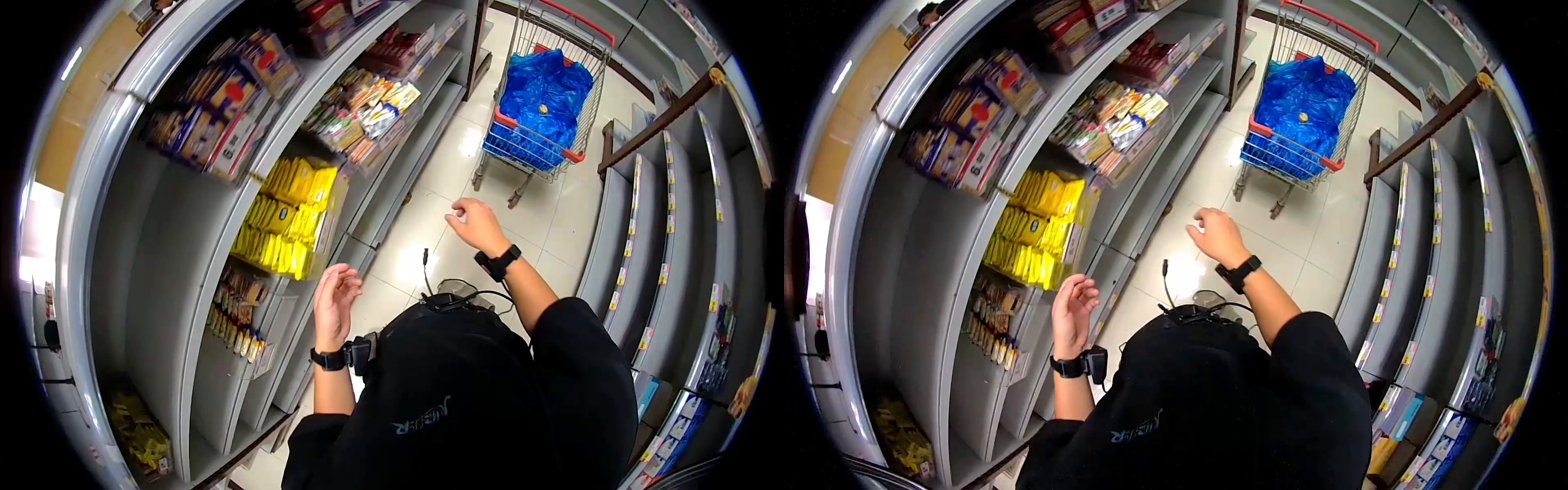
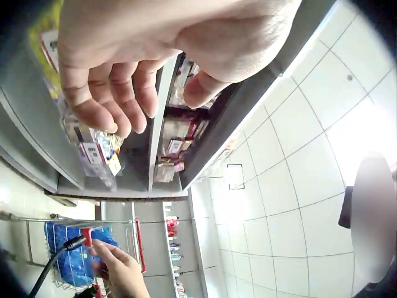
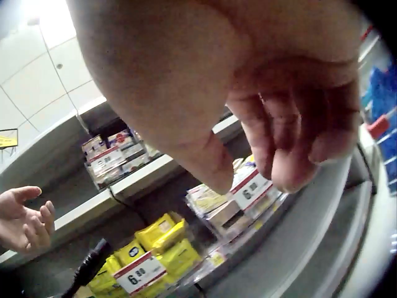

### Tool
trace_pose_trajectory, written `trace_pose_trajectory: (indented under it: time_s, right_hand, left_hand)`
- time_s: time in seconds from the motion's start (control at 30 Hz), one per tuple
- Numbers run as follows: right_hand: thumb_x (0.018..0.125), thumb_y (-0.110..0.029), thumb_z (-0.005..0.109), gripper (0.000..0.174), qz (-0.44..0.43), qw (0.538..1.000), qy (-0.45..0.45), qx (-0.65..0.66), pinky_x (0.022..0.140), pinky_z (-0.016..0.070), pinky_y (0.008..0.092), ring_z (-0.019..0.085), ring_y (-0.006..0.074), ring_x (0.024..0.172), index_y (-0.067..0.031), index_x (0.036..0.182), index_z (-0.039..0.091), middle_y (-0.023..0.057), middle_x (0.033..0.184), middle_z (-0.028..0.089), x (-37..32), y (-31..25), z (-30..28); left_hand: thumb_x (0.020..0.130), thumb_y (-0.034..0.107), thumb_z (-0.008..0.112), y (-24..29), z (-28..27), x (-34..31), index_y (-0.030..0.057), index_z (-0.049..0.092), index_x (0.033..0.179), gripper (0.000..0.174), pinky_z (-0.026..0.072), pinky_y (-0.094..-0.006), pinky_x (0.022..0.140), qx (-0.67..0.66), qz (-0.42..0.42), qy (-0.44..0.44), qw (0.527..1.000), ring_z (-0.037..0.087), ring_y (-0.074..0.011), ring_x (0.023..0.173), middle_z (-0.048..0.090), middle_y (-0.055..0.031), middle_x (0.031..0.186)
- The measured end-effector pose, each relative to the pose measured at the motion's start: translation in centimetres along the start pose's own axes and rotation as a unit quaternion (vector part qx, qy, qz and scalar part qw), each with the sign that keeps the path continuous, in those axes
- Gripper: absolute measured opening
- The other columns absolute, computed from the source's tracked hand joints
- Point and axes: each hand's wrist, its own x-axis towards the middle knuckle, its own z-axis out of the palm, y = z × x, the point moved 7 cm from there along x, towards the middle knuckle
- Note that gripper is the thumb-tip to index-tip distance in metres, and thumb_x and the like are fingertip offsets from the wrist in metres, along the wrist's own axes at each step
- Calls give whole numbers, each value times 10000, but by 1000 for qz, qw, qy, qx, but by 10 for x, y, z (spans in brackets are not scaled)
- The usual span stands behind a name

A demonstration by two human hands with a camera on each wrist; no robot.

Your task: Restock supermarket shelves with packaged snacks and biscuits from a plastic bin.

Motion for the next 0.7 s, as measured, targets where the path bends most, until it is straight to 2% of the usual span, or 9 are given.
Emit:
trace_pose_trajectory:
  time_s: [0.07, 0.1, 0.17, 0.27, 0.4, 0.47, 0.53, 0.63, 0.7]
  right_hand:
    - [760, -239, 648, 288, -8, 999, 30, 9, 738, 486, 388, 612, 322, 802, 7, 907, 626, 170, 833, 634, 4, 38, -23]
    - [756, -238, 653, 282, 22, 999, 24, 27, 739, 484, 389, 610, 321, 806, 1, 905, 631, 162, 836, 635, 0, 50, -37]
    - [745, -217, 666, 257, 5, 999, 39, 31, 728, 483, 388, 609, 322, 804, -5, 888, 637, 148, 814, 637, -9, 58, -66]
    - [736, -176, 675, 236, 56, 996, 39, 49, 680, 486, 377, 607, 303, 706, -1, 888, 635, 134, 786, 634, 13, 75, -78]
    - [744, -172, 672, 236, 42, 997, 23, 59, 637, 484, 353, 596, 254, 632, 6, 893, 631, 121, 766, 624, 43, 66, -79]
    - [751, -167, 672, 235, 33, 995, -1, 93, 602, 481, 332, 582, 213, 591, 8, 901, 629, 115, 766, 615, 51, 49, -82]
    - [754, -167, 674, 244, 19, 996, -18, 82, 593, 483, 327, 584, 210, 588, 9, 916, 625, 120, 783, 615, 70, 40, -73]
    - [749, -175, 686, 275, -21, 996, -64, 65, 590, 482, 321, 578, 203, 583, 13, 938, 618, 119, 791, 612, 106, 26, -60]
    - [748, -173, 687, 276, -29, 993, -99, 61, 587, 481, 317, 577, 199, 582, 13, 938, 618, 117, 796, 612, 126, 10, -67]
  left_hand:
    - [937, 230, 475, -9, 36, 27, 44, 529, 1082, 242, 470, -269, 723, 3, -8, -22, 1000, 581, -152, 840, 601, -81, 981]
    - [937, 230, 476, -12, 53, 31, 47, 529, 1081, 239, 469, -272, 726, 18, -20, -28, 999, 581, -150, 841, 601, -78, 983]
    - [936, 230, 479, -2, 79, 32, 53, 528, 1079, 233, 466, -274, 731, 29, -34, -39, 998, 580, -144, 842, 600, -72, 985]
    - [941, 247, 468, -1, 92, 66, 66, 541, 1068, 233, 470, -281, 718, 43, -34, -37, 998, 577, -156, 852, 600, -67, 980]
    - [942, 252, 467, 6, 104, 107, 70, 539, 1072, 234, 464, -280, 730, 39, -27, -46, 998, 576, -150, 844, 598, -60, 967]
    - [939, 258, 474, 13, 102, 114, 81, 539, 1078, 234, 460, -280, 740, 54, -20, -17, 998, 572, -145, 860, 597, -53, 971]
    - [927, 266, 493, 8, 90, 140, 97, 539, 1083, 234, 454, -291, 760, 32, -16, -4, 999, 565, -146, 887, 594, -41, 990]
    - [904, 274, 528, 2, 69, 181, 113, 529, 1106, 259, 440, -335, 801, -18, -13, 87, 996, 548, -168, 935, 577, -32, 1044]
    - [896, 226, 537, 8, 70, 190, 101, 521, 1125, 262, 445, -317, 788, -58, -14, 136, 989, 536, -138, 920, 570, -25, 1040]
